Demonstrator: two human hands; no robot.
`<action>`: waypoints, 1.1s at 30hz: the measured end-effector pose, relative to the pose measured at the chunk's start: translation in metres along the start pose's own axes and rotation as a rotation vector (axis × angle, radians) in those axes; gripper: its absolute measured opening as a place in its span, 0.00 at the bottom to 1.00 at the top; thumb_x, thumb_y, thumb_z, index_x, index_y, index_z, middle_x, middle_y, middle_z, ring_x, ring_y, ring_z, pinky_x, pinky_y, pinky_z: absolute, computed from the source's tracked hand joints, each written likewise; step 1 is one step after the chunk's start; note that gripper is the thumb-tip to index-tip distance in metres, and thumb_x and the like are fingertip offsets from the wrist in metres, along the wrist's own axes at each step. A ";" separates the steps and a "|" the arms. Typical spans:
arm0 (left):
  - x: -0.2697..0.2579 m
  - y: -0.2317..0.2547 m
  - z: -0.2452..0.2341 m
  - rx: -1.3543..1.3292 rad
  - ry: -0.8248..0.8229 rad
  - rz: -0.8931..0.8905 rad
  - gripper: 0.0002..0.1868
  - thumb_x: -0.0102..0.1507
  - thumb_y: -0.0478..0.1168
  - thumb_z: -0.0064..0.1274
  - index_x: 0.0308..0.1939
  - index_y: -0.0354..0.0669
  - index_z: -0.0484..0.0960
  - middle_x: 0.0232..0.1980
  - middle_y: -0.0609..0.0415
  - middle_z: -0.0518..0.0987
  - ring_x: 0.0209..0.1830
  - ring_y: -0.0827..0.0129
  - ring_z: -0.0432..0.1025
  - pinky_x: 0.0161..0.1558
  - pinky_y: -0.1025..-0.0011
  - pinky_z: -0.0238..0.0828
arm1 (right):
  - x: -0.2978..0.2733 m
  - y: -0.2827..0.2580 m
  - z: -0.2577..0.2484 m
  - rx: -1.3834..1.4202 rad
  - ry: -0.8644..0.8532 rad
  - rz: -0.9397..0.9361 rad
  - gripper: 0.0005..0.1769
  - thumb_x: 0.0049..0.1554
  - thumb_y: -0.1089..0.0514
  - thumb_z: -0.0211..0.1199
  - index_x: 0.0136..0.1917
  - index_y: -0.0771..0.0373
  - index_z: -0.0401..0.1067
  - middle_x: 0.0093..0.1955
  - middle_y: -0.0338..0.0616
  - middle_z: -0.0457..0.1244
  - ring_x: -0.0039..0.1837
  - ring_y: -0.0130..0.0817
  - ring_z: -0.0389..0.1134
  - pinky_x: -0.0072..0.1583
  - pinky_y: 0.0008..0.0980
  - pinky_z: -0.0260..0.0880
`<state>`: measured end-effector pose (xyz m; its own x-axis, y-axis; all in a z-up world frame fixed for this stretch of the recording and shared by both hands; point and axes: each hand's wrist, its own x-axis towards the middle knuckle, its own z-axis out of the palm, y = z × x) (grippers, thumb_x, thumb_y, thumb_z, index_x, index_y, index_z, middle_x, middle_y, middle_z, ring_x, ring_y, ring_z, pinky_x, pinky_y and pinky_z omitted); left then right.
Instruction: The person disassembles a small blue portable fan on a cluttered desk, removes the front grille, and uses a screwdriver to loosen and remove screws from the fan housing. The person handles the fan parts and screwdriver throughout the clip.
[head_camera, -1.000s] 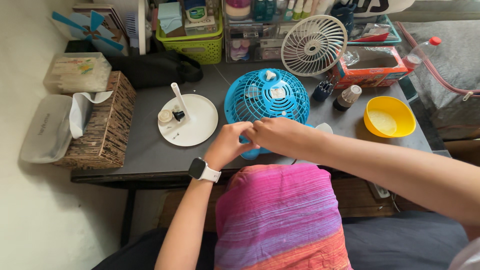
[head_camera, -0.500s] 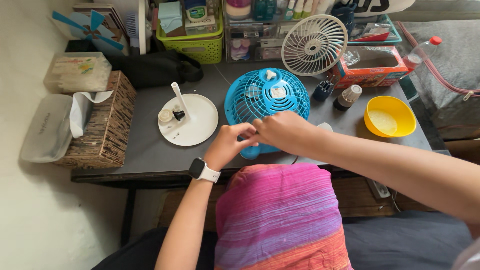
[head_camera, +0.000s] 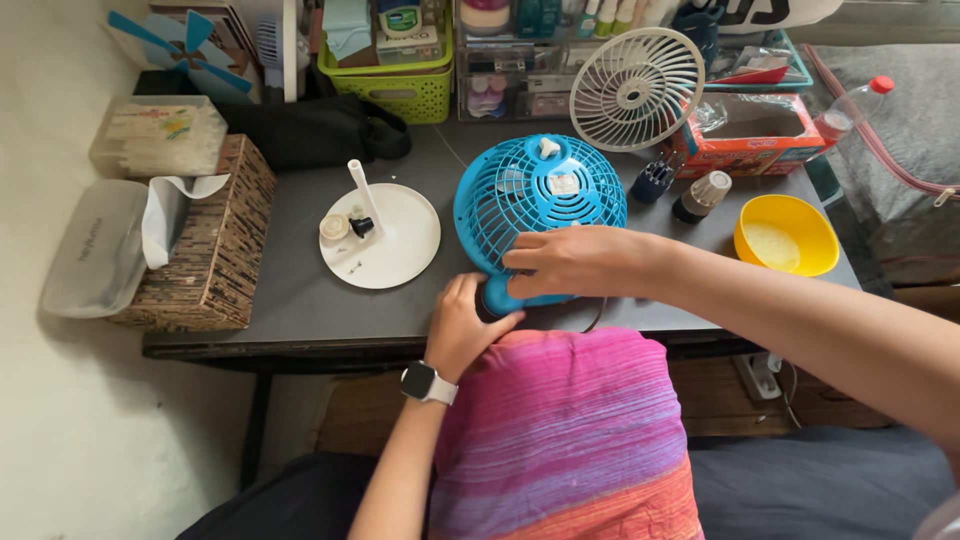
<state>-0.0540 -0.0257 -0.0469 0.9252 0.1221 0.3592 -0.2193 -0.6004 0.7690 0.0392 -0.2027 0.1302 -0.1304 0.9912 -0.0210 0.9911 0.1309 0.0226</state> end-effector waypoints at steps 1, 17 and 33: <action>-0.002 0.001 0.002 -0.003 0.057 0.048 0.28 0.51 0.46 0.72 0.49 0.38 0.79 0.50 0.43 0.80 0.53 0.48 0.74 0.55 0.57 0.71 | 0.000 0.002 0.000 -0.022 0.021 -0.037 0.17 0.49 0.60 0.59 0.54 0.61 0.68 0.54 0.46 0.61 0.60 0.44 0.66 0.53 0.33 0.73; 0.032 0.019 -0.003 -0.126 -0.063 0.147 0.19 0.50 0.39 0.72 0.38 0.36 0.79 0.38 0.50 0.79 0.39 0.57 0.76 0.45 0.64 0.73 | 0.008 -0.011 0.008 0.201 -0.210 0.586 0.15 0.63 0.48 0.59 0.57 0.59 0.70 0.53 0.42 0.63 0.55 0.40 0.70 0.54 0.39 0.72; -0.013 -0.013 -0.010 -0.020 0.030 0.051 0.37 0.50 0.50 0.72 0.58 0.36 0.79 0.55 0.45 0.79 0.56 0.51 0.74 0.55 0.58 0.70 | -0.157 -0.072 0.003 0.270 0.876 1.092 0.14 0.54 0.70 0.69 0.54 0.69 0.75 0.56 0.46 0.68 0.57 0.30 0.71 0.61 0.29 0.74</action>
<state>-0.0658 -0.0118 -0.0565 0.9031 0.1150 0.4137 -0.2728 -0.5903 0.7597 -0.0119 -0.3676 0.1292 0.8148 0.2941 0.4995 0.5639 -0.6018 -0.5655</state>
